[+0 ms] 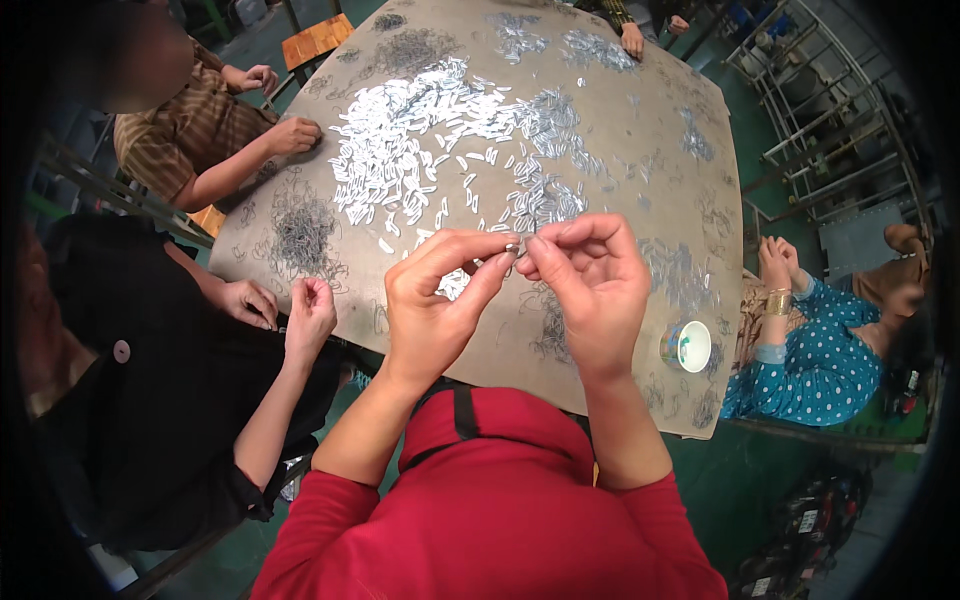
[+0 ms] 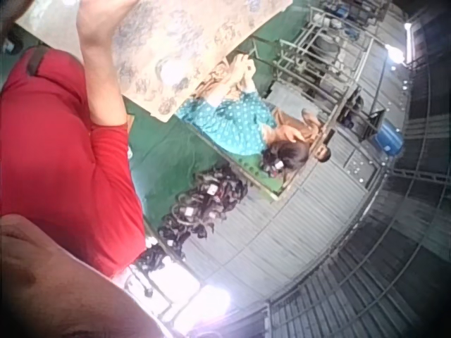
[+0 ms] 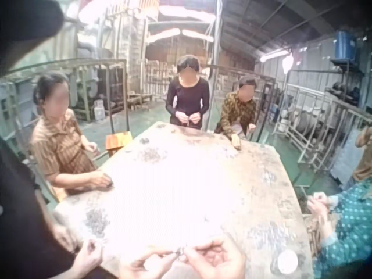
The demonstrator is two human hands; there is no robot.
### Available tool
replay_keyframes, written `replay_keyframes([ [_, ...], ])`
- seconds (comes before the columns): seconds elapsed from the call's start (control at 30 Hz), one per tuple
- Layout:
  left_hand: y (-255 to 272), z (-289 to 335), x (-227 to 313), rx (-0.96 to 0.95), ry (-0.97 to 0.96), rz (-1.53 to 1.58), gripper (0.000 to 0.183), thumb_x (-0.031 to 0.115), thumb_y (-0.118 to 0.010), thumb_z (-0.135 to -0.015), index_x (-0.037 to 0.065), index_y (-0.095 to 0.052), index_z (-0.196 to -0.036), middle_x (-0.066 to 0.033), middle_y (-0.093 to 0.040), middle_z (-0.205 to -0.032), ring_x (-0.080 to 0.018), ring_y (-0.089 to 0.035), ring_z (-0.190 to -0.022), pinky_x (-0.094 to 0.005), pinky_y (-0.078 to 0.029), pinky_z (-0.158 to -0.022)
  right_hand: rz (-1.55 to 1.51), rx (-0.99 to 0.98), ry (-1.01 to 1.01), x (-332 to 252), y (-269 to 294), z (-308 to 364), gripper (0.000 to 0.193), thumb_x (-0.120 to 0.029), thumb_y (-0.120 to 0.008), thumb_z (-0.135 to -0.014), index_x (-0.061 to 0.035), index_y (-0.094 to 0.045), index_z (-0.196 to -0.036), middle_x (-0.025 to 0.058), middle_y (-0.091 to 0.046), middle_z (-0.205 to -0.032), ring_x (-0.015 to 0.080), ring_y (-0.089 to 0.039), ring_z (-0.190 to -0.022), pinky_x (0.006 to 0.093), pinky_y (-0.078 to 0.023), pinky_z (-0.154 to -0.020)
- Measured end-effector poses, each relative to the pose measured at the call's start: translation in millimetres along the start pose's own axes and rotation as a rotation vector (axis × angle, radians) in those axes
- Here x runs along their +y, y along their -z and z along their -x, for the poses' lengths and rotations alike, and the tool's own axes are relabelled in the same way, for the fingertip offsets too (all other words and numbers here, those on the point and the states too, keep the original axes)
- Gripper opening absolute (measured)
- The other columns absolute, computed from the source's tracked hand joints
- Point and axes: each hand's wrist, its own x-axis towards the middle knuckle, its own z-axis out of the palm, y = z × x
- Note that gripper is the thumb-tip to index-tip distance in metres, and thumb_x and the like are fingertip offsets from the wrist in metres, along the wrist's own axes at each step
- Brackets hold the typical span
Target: The person picks up individual small metal links and wire segments from a table and threads the wire through the links to form a chain.
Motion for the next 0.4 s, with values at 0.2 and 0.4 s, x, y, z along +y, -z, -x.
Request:
replay_keyframes([
  [0.2, 3.7, 3.5, -38.4, 0.112, 0.249, -0.007, 0.012, 0.003, -0.062, -0.078, 0.002, -0.067, -0.089, -0.0067, -0.065, -0.080, -0.0115, -0.059, -0.067, -0.0230, -0.045, -0.059, 0.068, 0.029, 0.134, -18.4, 0.1, 12.0, 0.017, 0.009, -0.057, -0.080, 0.0018, -0.044, -0.089, 0.0128, -0.058, -0.085, 0.0149, -0.061, -0.075, 0.0252, -0.053, -0.067],
  [0.4, 16.2, 62.4, -143.2, -0.375, 0.429, -0.568, 0.014, 0.015, -0.068, -0.076, 0.004, -0.067, -0.085, -0.0101, -0.067, -0.084, -0.0205, -0.063, -0.077, -0.0329, -0.047, -0.068, 0.125, -0.060, 0.301, -35.3, 10.5, 21.2, 0.022, 0.010, -0.056, -0.079, 0.0008, -0.042, -0.093, 0.0171, -0.057, -0.090, 0.0164, -0.061, -0.074, 0.0271, -0.053, -0.068],
])
